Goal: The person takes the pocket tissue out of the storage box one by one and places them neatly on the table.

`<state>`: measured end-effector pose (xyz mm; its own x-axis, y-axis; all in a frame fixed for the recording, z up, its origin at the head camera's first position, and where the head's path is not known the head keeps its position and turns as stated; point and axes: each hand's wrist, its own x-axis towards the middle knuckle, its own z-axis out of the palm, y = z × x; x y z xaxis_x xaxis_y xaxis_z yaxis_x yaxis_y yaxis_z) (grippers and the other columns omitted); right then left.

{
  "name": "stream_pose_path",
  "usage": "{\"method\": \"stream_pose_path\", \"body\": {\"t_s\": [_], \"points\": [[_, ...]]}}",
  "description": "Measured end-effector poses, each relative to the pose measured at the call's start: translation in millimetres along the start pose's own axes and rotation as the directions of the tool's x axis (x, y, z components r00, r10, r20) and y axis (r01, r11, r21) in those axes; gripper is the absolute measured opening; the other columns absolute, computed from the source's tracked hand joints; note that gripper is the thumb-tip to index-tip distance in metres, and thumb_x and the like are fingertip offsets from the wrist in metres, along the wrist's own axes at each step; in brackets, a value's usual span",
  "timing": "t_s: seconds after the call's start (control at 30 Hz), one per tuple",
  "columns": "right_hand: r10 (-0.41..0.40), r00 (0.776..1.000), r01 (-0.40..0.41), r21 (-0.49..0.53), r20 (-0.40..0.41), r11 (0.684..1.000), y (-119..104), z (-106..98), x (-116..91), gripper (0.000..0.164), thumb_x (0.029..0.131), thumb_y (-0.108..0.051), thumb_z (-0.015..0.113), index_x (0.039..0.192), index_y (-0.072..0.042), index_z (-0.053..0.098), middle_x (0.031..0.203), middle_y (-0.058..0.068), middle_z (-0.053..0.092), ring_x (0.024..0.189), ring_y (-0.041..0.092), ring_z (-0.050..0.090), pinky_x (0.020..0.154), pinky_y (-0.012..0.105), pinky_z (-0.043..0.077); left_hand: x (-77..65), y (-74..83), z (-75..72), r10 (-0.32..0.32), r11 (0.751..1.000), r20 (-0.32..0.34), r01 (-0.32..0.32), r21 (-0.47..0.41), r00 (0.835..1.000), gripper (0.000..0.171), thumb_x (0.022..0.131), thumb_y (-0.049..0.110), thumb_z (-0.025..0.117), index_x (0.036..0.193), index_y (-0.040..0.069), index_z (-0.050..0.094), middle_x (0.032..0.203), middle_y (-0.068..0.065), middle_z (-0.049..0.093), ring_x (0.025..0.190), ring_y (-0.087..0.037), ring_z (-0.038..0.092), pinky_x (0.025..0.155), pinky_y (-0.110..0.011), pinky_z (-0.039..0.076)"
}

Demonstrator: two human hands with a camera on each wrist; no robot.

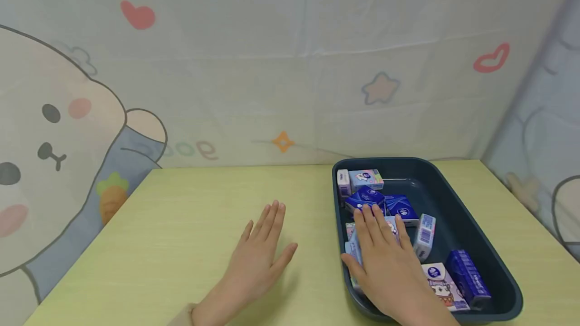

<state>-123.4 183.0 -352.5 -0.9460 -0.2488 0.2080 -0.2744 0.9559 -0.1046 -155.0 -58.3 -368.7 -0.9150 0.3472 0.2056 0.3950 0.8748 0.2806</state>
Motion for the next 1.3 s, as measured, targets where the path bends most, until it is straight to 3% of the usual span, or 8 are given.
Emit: {"method": "stream_pose_path", "body": {"t_s": [0.3,0.53,0.8,1.0,1.13,1.3], "points": [[0.022,1.000,-0.021,0.038,-0.007,0.999,6.5,-13.6,1.6,0.082,0.094,-0.050,0.052,0.152,-0.002,0.020,0.158,0.022,0.018,0.147,0.041,0.015,0.116,0.054,-0.015,6.3,10.7,13.1,0.064,0.998,-0.037,-0.064,-0.012,0.997,0.071,0.100,0.049,0.037,0.155,0.013,0.011,0.162,-0.006,0.014,0.151,-0.022,0.011,0.118,-0.055,0.020],[0.032,0.999,-0.031,0.044,-0.022,0.999,13.3,-20.1,2.6,0.082,0.095,-0.052,0.050,0.152,-0.001,0.020,0.158,0.024,0.019,0.147,0.042,0.015,0.117,0.057,-0.011,15.6,28.1,17.7,0.120,0.993,-0.071,-0.120,0.006,0.990,0.070,0.099,0.048,0.041,0.154,0.010,0.019,0.160,-0.007,0.022,0.149,-0.022,0.019,0.117,-0.053,0.026],[0.049,0.998,-0.045,0.087,-0.050,0.995,26.5,-29.4,1.7,0.080,0.096,-0.047,0.052,0.151,0.001,0.020,0.156,0.027,0.021,0.147,0.042,0.012,0.116,0.057,-0.014,21.2,44.5,19.1,0.164,0.985,-0.010,-0.164,-0.053,0.986,0.074,0.098,0.054,0.039,0.154,0.012,0.016,0.161,-0.005,0.017,0.150,-0.019,0.016,0.119,-0.048,0.023],[0.054,0.993,-0.043,0.098,-0.109,0.994,46.3,-37.3,0.9,0.079,0.095,-0.041,0.056,0.151,0.003,0.020,0.153,0.031,0.025,0.146,0.045,0.013,0.116,0.061,-0.009,25.8,47.3,24.2,0.272,0.950,0.053,-0.259,-0.174,0.961,0.076,0.097,0.056,0.040,0.155,0.016,0.010,0.162,0.000,0.012,0.150,-0.017,0.014,0.119,-0.040,0.023],[0.070,0.995,-0.060,0.135,-0.065,0.989,62.8,-42.1,0.8,0.080,0.095,-0.043,0.054,0.151,0.003,0.019,0.151,0.034,0.024,0.143,0.050,0.017,0.114,0.064,-0.008,28.5,51.2,24.8,0.320,0.935,0.091,-0.299,-0.192,0.943,0.081,0.094,0.060,0.043,0.155,0.017,0.010,0.163,0.002,0.012,0.150,-0.016,0.015,0.119,-0.036,0.025],[0.080,0.997,-0.078,0.202,-0.004,0.976,86.4,-48.1,0.4,0.080,0.097,-0.045,0.051,0.151,0.003,0.017,0.150,0.037,0.023,0.135,0.058,0.023,0.112,0.067,-0.005,31.0,57.6,23.5,0.329,0.939,0.142,-0.307,-0.158,0.933,0.091,0.088,0.064,0.052,0.155,0.016,0.012,0.161,0.000,0.018,0.148,-0.018,0.022,0.117,-0.032,0.028]]}}
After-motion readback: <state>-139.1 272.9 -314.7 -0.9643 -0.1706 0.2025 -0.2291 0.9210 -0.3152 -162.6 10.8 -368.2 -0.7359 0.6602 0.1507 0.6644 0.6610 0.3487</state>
